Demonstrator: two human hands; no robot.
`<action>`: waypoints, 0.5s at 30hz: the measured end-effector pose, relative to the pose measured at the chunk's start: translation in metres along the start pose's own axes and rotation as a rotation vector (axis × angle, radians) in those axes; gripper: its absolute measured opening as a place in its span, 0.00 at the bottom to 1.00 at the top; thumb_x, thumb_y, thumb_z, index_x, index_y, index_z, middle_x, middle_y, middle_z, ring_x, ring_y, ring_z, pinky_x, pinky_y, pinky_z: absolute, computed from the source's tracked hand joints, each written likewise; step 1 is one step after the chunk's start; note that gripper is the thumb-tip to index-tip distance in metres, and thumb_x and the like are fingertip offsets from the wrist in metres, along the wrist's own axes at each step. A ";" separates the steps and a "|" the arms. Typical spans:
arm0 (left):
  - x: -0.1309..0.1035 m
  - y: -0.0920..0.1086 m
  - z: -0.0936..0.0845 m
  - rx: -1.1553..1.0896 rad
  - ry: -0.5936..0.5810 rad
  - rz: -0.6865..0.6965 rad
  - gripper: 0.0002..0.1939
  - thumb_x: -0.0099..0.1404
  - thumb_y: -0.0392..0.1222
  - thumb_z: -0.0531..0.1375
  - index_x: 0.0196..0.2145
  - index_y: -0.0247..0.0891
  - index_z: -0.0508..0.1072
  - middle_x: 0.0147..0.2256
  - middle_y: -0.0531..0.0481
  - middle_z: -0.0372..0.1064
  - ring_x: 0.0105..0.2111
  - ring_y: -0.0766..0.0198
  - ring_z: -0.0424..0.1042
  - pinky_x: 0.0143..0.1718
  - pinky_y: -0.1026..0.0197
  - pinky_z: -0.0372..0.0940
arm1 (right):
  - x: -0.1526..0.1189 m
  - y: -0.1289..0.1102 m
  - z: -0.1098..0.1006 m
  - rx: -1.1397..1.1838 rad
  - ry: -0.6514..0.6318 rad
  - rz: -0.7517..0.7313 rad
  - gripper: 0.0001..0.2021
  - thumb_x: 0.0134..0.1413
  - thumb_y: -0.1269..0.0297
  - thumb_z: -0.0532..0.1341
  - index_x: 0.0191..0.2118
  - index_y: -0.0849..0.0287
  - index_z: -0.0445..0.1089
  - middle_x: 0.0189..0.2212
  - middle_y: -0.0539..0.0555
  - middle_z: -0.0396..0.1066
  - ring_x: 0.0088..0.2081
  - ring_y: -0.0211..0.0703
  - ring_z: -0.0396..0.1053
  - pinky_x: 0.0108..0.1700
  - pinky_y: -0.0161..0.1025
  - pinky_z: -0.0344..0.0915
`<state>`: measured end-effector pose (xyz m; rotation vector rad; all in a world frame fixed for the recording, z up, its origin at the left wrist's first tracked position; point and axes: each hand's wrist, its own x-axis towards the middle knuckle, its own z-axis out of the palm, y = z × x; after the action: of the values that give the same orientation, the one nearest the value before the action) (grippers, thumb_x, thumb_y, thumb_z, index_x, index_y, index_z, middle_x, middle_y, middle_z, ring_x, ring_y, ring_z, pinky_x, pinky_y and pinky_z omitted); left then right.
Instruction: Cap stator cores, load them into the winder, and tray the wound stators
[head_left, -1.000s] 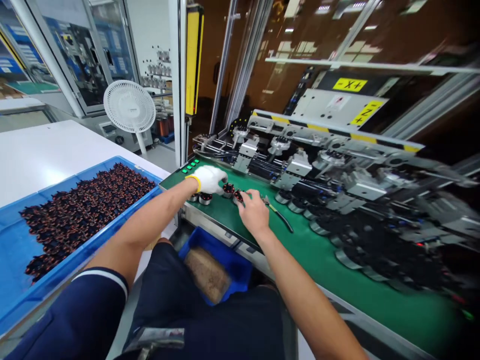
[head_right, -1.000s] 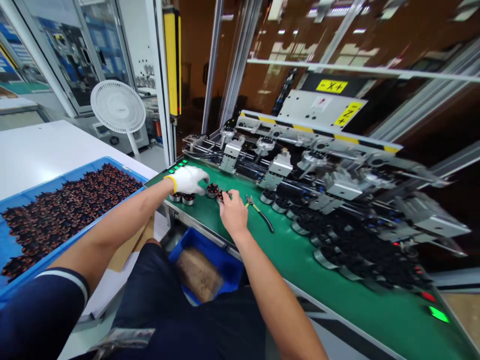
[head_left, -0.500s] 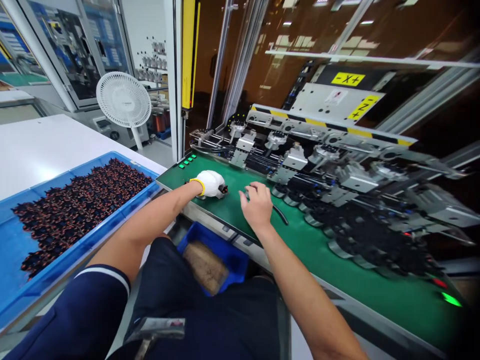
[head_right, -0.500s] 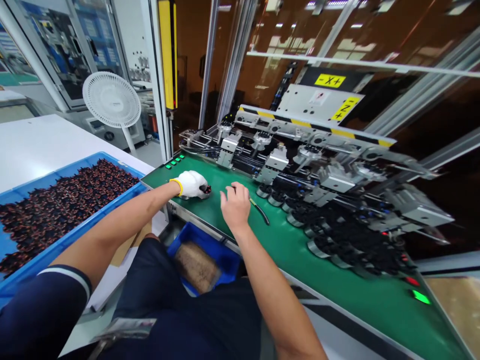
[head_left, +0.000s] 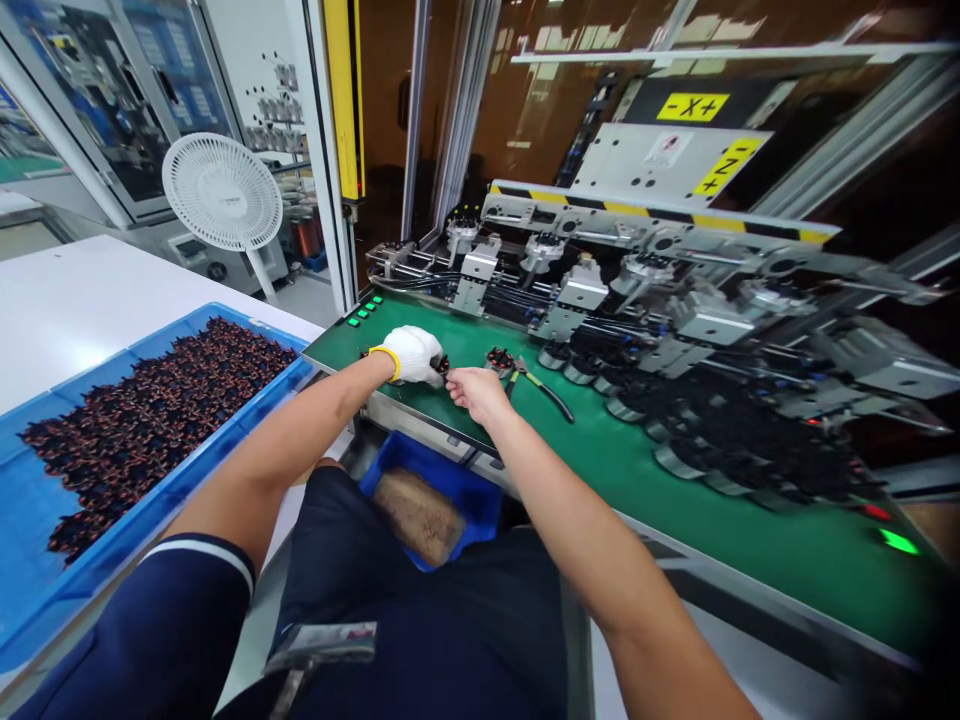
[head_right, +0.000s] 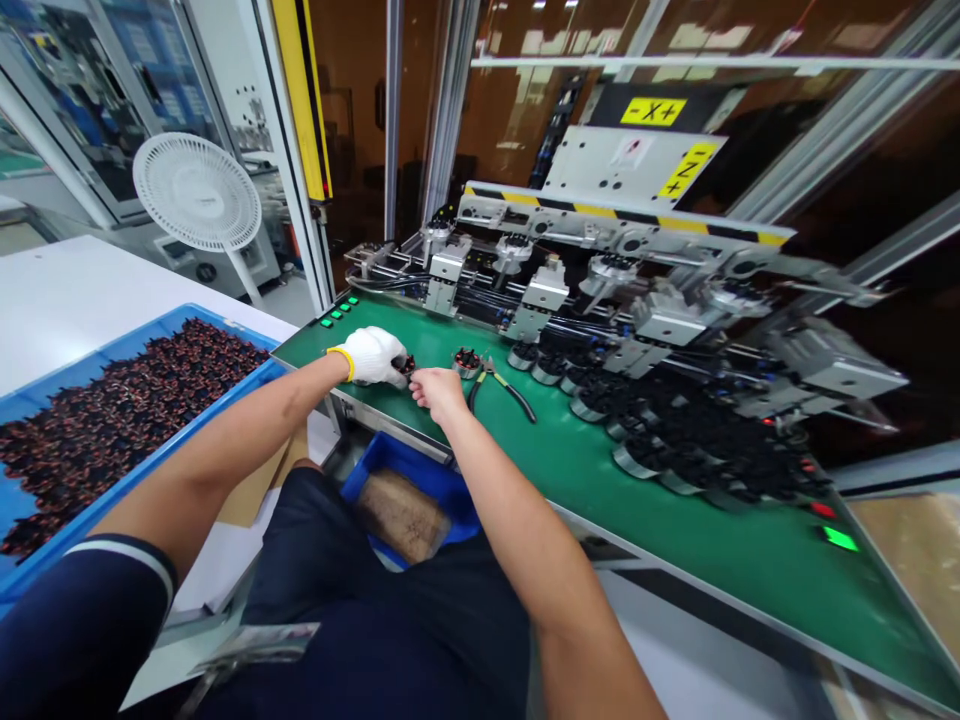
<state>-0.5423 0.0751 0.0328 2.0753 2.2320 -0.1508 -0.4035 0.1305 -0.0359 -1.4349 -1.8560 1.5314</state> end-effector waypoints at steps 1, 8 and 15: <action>0.000 0.000 -0.001 -0.001 -0.001 -0.003 0.29 0.54 0.65 0.63 0.45 0.44 0.82 0.41 0.42 0.79 0.43 0.50 0.77 0.41 0.60 0.68 | -0.002 0.002 -0.003 -0.031 -0.009 -0.007 0.10 0.68 0.62 0.61 0.39 0.66 0.70 0.26 0.46 0.67 0.22 0.29 0.63 0.24 0.28 0.64; 0.005 -0.008 -0.006 -0.057 -0.116 0.065 0.23 0.53 0.63 0.65 0.38 0.44 0.83 0.31 0.47 0.79 0.32 0.57 0.77 0.35 0.62 0.67 | -0.026 0.016 -0.041 -0.226 -0.070 -0.171 0.04 0.52 0.79 0.65 0.30 0.65 0.72 0.20 0.45 0.67 0.22 0.31 0.64 0.27 0.28 0.62; -0.005 -0.010 -0.023 -0.160 -0.244 0.114 0.22 0.54 0.60 0.66 0.40 0.43 0.82 0.32 0.48 0.78 0.27 0.60 0.76 0.32 0.62 0.68 | -0.037 0.019 -0.109 -0.207 -0.193 -0.086 0.03 0.42 0.75 0.69 0.26 0.64 0.75 0.17 0.49 0.70 0.17 0.36 0.65 0.19 0.30 0.61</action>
<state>-0.5520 0.0722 0.0565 1.9755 1.9155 -0.1975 -0.2954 0.1556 -0.0011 -1.3100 -2.2169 1.5197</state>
